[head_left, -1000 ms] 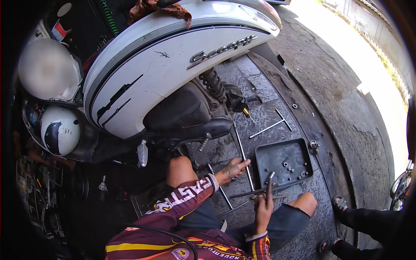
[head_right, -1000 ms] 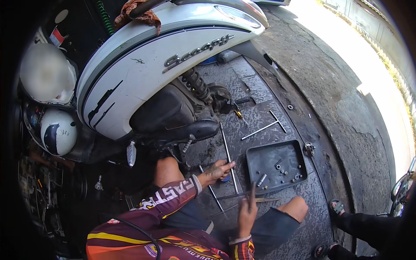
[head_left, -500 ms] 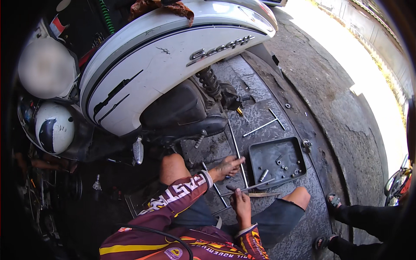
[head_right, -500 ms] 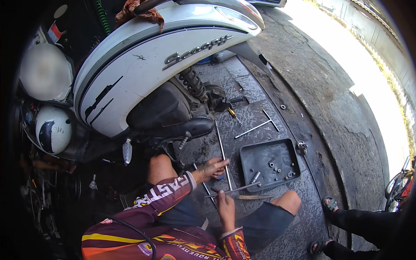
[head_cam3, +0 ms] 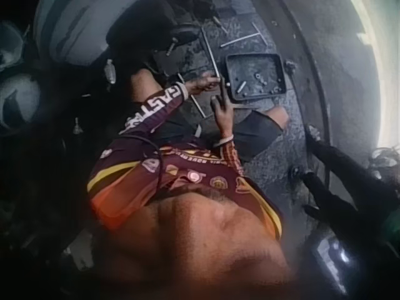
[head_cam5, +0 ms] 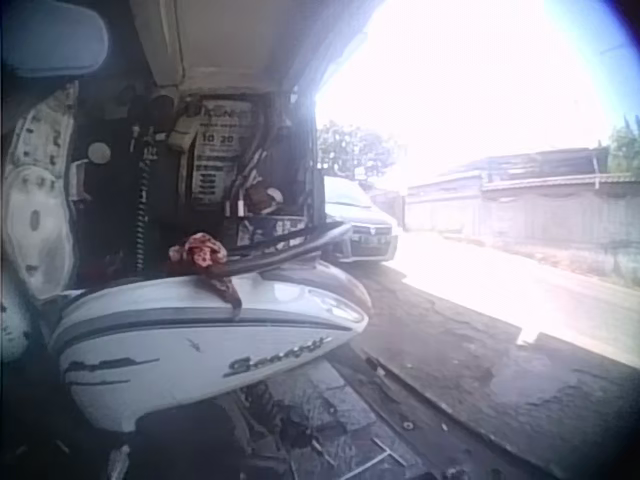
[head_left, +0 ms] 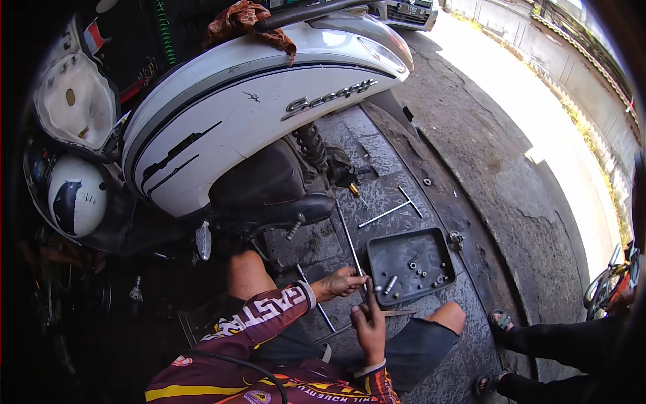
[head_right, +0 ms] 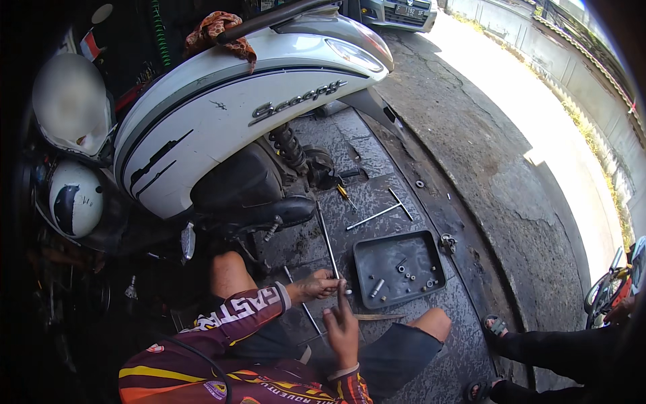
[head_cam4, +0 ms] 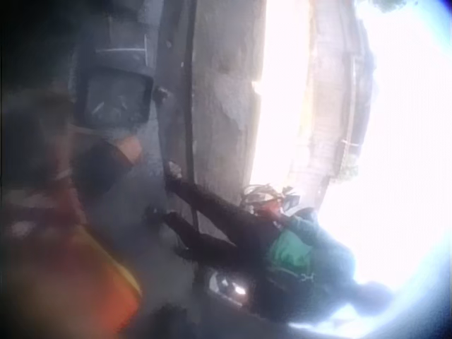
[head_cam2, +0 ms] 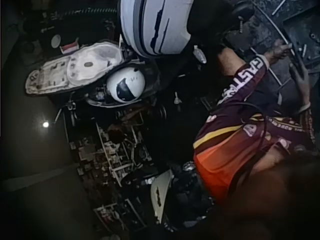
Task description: The person works on the lower side of a motorcycle, using a T-handle socket wrench to loosen and tighten various bolts on the engine casing while another person assists by holding the rear wheel and other components.
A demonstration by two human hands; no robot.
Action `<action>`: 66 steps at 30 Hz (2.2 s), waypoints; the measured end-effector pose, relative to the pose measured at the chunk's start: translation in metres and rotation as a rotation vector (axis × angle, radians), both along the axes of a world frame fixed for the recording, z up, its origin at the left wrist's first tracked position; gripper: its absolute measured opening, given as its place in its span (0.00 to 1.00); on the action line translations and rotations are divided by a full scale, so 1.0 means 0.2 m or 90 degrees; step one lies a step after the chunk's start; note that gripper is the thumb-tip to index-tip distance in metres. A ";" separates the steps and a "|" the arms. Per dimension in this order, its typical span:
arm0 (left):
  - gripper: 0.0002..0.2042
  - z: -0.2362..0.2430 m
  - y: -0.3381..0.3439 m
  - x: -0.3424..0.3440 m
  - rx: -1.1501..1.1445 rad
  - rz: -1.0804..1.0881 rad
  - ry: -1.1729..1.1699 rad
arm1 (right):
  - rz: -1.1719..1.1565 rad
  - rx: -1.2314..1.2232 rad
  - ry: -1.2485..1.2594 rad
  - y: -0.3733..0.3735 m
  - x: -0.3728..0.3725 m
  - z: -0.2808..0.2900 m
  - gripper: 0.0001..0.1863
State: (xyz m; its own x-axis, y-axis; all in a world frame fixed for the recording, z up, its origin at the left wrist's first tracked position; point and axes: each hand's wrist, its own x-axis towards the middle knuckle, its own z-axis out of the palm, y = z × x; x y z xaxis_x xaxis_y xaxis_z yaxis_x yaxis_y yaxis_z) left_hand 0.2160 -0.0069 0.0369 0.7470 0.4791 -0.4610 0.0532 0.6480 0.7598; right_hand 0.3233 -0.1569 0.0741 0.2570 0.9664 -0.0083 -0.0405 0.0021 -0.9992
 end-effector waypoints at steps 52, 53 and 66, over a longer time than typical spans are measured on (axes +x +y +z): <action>0.11 -0.06 0.18 0.04 0.039 0.101 0.102 | -0.151 -0.225 0.264 0.18 0.06 -0.32 0.39; 0.11 -0.07 0.19 0.04 0.043 0.100 0.104 | -0.133 -0.229 0.277 0.18 0.08 -0.32 0.40; 0.10 0.25 -0.16 -0.15 0.035 0.147 0.038 | -0.010 -0.123 0.006 -0.17 -0.06 -0.05 0.16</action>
State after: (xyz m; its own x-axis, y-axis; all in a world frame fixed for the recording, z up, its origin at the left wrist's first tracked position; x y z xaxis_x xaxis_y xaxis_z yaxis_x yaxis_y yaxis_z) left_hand 0.1863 -0.0383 0.0879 0.5869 0.6597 -0.4695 -0.0459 0.6060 0.7941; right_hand 0.3110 -0.1918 0.0638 0.2708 0.9424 -0.1965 -0.0517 -0.1896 -0.9805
